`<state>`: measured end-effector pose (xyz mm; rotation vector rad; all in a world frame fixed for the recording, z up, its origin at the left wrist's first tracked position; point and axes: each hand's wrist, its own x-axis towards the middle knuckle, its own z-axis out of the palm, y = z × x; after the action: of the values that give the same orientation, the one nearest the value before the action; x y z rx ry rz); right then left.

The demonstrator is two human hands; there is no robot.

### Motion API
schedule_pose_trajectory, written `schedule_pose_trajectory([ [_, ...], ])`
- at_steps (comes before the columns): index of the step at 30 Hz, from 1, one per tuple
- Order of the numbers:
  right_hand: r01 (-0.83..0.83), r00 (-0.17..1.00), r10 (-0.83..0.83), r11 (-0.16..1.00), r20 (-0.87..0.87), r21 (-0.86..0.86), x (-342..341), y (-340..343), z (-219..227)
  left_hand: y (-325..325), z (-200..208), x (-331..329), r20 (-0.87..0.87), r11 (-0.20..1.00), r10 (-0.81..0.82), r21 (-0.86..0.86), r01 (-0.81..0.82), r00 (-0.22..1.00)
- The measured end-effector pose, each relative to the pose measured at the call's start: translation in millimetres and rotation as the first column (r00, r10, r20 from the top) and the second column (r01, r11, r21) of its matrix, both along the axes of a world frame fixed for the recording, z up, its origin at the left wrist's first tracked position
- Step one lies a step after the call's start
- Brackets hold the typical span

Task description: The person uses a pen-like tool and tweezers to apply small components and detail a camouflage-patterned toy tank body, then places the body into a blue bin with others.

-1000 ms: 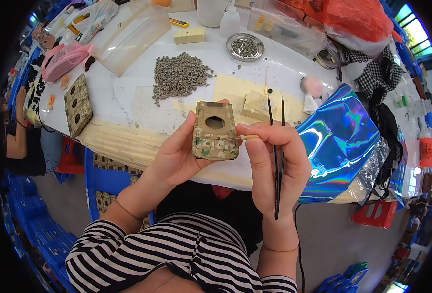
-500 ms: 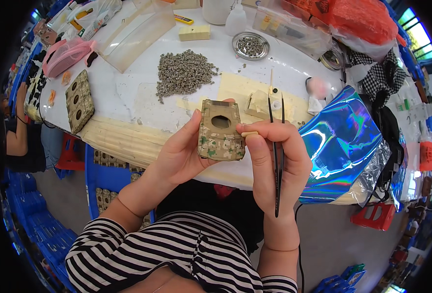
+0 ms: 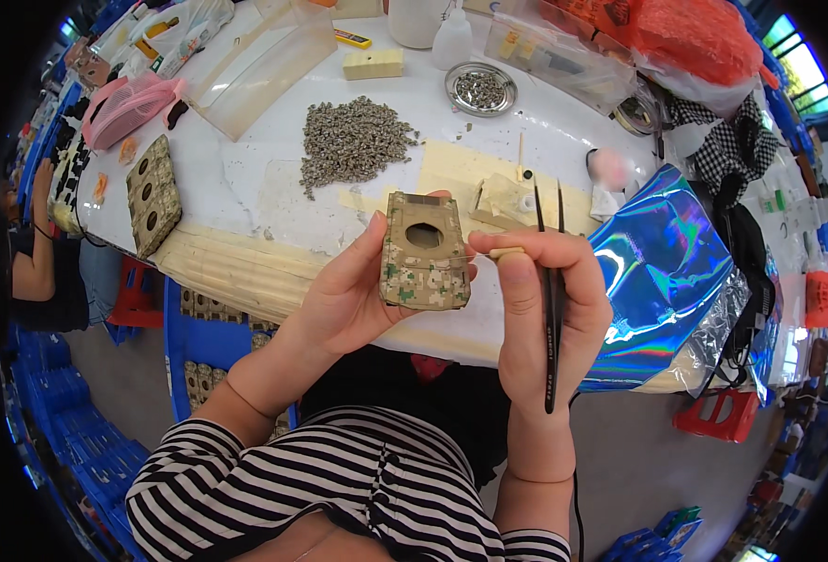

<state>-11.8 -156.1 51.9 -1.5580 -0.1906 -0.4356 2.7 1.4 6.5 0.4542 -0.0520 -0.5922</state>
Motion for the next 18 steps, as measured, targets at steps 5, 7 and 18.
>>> schedule_pose_trajectory([
  [5, 0.448, 0.893, -0.39, 0.822, 0.227, -0.352, 10, -28, 3, 1, -2, 0, -0.002, 1.0, -0.003, 0.013, 0.003, 1.0],
  [7, 0.524, 0.848, -0.382, 0.707, 0.367, -0.475, 19, -37, -2, 1, -2, -1, -0.014, 1.0, 0.012, 0.02, -0.011, 1.0],
  [18, 0.454, 0.888, -0.211, 0.54, 0.408, -0.708, 36, -40, -14, 1, -4, -1, -0.052, 0.998, 0.027, -0.058, -0.03, 0.998],
])
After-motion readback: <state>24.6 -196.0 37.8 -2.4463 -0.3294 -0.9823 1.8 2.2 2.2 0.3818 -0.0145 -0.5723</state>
